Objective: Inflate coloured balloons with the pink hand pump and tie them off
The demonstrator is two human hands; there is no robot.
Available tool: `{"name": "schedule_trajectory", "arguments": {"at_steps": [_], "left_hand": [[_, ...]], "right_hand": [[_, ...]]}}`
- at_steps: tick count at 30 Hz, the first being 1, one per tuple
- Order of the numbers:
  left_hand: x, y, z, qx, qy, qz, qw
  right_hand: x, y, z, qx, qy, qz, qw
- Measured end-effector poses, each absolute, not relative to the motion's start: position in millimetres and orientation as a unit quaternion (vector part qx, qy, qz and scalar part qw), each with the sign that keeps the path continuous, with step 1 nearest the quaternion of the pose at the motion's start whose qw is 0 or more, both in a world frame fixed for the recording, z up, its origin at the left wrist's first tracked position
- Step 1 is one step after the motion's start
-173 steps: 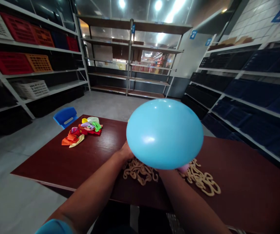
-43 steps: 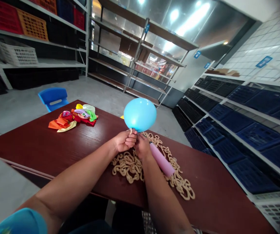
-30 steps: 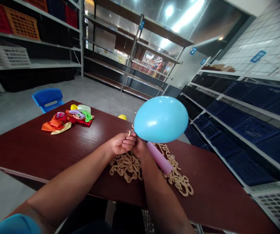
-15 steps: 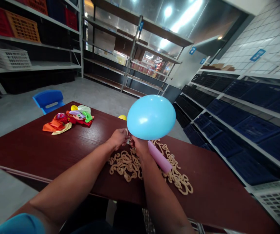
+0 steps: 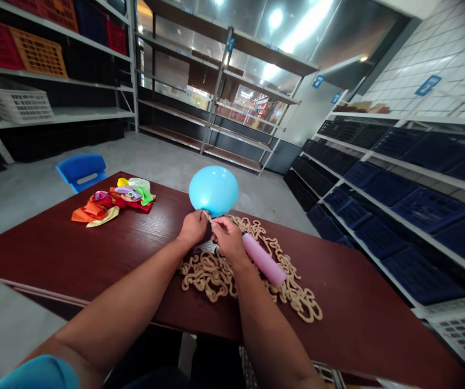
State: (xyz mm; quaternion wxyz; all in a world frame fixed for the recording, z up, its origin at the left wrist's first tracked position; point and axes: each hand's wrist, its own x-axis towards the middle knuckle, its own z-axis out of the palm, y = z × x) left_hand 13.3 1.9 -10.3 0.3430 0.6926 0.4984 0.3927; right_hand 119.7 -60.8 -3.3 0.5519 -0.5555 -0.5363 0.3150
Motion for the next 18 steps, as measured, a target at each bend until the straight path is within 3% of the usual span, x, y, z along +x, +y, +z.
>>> {"name": "schedule_trajectory", "arguments": {"at_steps": [10,13,18], "left_hand": [[19.2,-4.7,-20.6,0.778,0.466,0.335,0.256],[20.1,-7.1,-21.4,0.785,0.466,0.318,0.255],[19.4,-13.3,-16.5,0.787,0.474,0.310,0.245]], "right_hand": [[133.2,-65.0,9.6,-0.514,-0.697,0.117,0.487],[132.9,-62.5,4.6,-0.523,-0.677,0.147,0.497],[131.8,-58.1,-7.8,-0.571,-0.522,0.311,0.551]]}}
